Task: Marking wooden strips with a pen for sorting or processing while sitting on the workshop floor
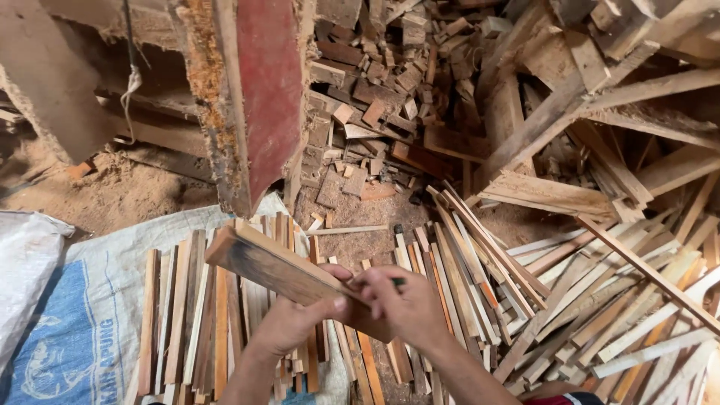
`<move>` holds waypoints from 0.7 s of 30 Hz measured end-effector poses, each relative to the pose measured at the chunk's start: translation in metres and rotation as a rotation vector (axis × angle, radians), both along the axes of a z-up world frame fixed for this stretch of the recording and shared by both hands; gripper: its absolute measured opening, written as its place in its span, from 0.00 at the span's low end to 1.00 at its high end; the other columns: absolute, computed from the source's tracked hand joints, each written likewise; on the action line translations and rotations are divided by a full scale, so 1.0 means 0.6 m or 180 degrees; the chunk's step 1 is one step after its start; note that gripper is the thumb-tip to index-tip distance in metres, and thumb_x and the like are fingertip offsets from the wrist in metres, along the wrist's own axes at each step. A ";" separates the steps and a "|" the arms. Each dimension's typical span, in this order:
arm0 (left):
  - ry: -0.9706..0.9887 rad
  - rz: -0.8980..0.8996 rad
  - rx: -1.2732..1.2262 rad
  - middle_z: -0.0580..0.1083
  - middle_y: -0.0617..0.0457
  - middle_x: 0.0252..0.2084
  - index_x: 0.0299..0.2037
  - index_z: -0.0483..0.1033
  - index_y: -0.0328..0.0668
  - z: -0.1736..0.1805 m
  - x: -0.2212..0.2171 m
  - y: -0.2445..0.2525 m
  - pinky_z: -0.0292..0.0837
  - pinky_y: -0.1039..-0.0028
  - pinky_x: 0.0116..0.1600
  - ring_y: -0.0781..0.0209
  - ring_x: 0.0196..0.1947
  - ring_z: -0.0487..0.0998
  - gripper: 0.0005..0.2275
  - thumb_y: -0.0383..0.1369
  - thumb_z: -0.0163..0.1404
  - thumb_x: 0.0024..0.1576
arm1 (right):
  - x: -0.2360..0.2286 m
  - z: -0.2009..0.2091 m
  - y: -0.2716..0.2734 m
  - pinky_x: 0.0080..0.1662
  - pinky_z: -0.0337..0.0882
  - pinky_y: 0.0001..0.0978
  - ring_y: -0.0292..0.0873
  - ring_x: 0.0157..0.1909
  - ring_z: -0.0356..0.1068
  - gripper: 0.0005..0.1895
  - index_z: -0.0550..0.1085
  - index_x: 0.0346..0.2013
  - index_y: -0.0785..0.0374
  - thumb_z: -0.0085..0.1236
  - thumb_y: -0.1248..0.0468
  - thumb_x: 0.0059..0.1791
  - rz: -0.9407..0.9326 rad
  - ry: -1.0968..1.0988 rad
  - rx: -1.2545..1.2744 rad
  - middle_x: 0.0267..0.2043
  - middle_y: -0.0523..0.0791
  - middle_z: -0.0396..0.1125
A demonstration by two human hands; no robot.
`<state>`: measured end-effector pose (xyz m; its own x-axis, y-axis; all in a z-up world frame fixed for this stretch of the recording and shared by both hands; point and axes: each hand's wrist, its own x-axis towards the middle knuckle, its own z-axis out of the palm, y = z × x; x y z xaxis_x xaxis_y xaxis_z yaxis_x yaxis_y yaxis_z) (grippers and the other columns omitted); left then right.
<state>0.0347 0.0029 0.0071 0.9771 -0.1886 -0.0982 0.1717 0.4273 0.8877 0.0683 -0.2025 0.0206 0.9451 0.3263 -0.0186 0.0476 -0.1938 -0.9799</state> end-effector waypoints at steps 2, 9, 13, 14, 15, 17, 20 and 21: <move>0.0137 0.0034 -0.0124 0.84 0.42 0.43 0.53 0.76 0.38 0.009 -0.003 0.016 0.83 0.51 0.57 0.47 0.45 0.85 0.26 0.31 0.64 0.41 | 0.006 -0.009 -0.012 0.39 0.69 0.39 0.46 0.42 0.68 0.15 0.80 0.43 0.63 0.49 0.58 0.52 0.0004 -0.0125 -0.0260 0.44 0.52 0.72; 0.0958 -0.0144 -0.0333 0.71 0.36 0.64 0.74 0.51 0.44 -0.012 -0.024 0.066 0.72 0.47 0.59 0.41 0.64 0.72 0.41 0.20 0.52 0.46 | -0.022 -0.105 0.021 0.43 0.83 0.35 0.43 0.40 0.79 0.10 0.80 0.41 0.60 0.53 0.62 0.52 0.1059 0.0827 -0.0793 0.40 0.48 0.78; 0.1780 0.0264 0.0379 0.72 0.32 0.62 0.63 0.63 0.22 -0.013 -0.042 0.084 0.70 0.56 0.65 0.41 0.62 0.74 0.26 0.15 0.45 0.50 | -0.074 -0.130 0.070 0.28 0.71 0.24 0.36 0.29 0.70 0.08 0.78 0.38 0.58 0.51 0.61 0.55 0.1308 0.0909 -0.1068 0.34 0.44 0.74; 0.1794 0.0235 0.0516 0.70 0.32 0.63 0.64 0.61 0.23 -0.031 -0.048 0.088 0.68 0.58 0.65 0.41 0.61 0.73 0.27 0.17 0.46 0.51 | -0.088 -0.130 0.080 0.25 0.69 0.24 0.36 0.25 0.69 0.09 0.78 0.38 0.59 0.50 0.63 0.55 0.1254 0.0607 -0.1041 0.30 0.44 0.73; 0.1807 0.0206 0.0652 0.68 0.31 0.63 0.66 0.58 0.23 -0.049 -0.053 0.093 0.65 0.59 0.64 0.42 0.61 0.72 0.29 0.18 0.47 0.51 | -0.102 -0.130 0.089 0.22 0.67 0.25 0.36 0.21 0.67 0.09 0.77 0.38 0.60 0.49 0.64 0.55 0.1198 0.0307 -0.1011 0.25 0.44 0.72; 0.1954 0.0351 0.0706 0.66 0.37 0.68 0.70 0.52 0.32 -0.001 -0.053 0.097 0.59 0.53 0.70 0.44 0.66 0.68 0.30 0.19 0.45 0.54 | -0.109 -0.161 0.098 0.18 0.59 0.25 0.34 0.16 0.59 0.10 0.78 0.42 0.60 0.48 0.63 0.55 0.0953 0.0445 -0.1167 0.21 0.42 0.68; 0.2074 0.0657 0.0885 0.70 0.40 0.59 0.73 0.48 0.39 0.051 -0.051 0.120 0.59 0.47 0.73 0.46 0.59 0.73 0.33 0.18 0.45 0.55 | -0.094 -0.203 0.108 0.15 0.52 0.22 0.31 0.11 0.49 0.15 0.77 0.51 0.59 0.45 0.61 0.56 0.0529 0.0748 -0.1531 0.25 0.43 0.71; 0.2065 0.0823 0.1008 0.77 0.38 0.47 0.73 0.49 0.38 0.065 -0.052 0.130 0.65 0.47 0.70 0.47 0.47 0.81 0.34 0.17 0.47 0.55 | -0.087 -0.216 0.111 0.15 0.52 0.20 0.30 0.10 0.47 0.17 0.77 0.55 0.59 0.44 0.60 0.56 0.0359 0.0933 -0.1738 0.32 0.46 0.78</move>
<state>0.0034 0.0809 0.0462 0.7144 0.1709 -0.6785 0.6294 0.2667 0.7299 0.0164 -0.1361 -0.1088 0.8358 0.2938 -0.4637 -0.1586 -0.6794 -0.7164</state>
